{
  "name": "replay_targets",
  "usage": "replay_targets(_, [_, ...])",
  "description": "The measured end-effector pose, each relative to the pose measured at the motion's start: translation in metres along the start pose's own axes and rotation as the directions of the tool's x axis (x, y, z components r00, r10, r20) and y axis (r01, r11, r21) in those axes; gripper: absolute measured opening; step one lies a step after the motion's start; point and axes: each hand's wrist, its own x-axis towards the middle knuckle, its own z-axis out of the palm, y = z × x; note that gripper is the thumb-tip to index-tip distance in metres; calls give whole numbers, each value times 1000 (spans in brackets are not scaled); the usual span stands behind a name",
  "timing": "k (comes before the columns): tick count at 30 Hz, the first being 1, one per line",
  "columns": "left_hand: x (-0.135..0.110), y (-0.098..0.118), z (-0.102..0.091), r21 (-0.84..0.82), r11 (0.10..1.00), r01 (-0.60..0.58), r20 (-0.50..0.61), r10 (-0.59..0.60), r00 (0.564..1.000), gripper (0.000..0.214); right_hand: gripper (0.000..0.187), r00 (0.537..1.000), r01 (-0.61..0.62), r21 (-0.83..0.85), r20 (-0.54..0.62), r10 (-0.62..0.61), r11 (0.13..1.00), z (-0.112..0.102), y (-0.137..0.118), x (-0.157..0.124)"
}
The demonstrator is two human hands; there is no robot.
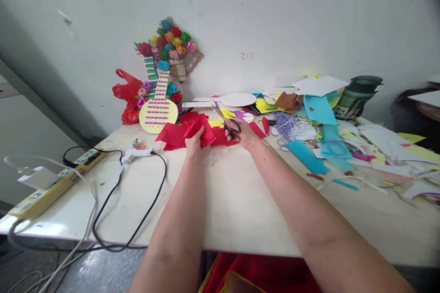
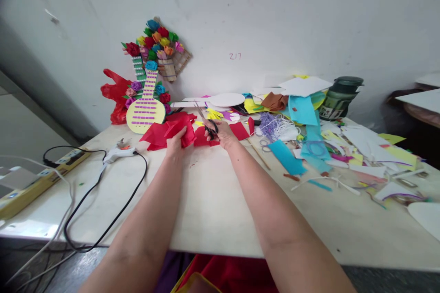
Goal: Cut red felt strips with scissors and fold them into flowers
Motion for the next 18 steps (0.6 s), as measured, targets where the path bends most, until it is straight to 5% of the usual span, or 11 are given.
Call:
replay_targets(2, [-1,2,1,3,1000,8,-6,-8,1000,35,33,986,-8,-318,-161,-46,948,-5,-3,2])
replay_targets(3, [-2,2,1,3,1000,16,-4,-16,1000,36,33,972,-39,-515,-217,-86,856,-7,-3,3])
replay_targets(5, [-4,3,2,-1,999,36,22,-36,999,38,31,947,-141,-830,-272,-171,539,-12,-1,5])
replay_targets(7, [-7,4,4,-4,998,62,81,-62,995,38,31,940,-247,-936,-294,-171,251,-15,2,5])
replay_targets(9, [-10,4,6,2,996,88,153,-87,984,38,37,942,-307,-945,-319,-104,113,-18,4,5])
replay_targets(15, [-19,3,13,41,986,159,248,-164,955,42,31,957,-277,-958,-268,109,77,-20,-8,3])
replay_targets(18, [-23,3,15,57,983,176,266,-185,946,41,21,981,-189,-946,-194,8,263,-13,-13,2])
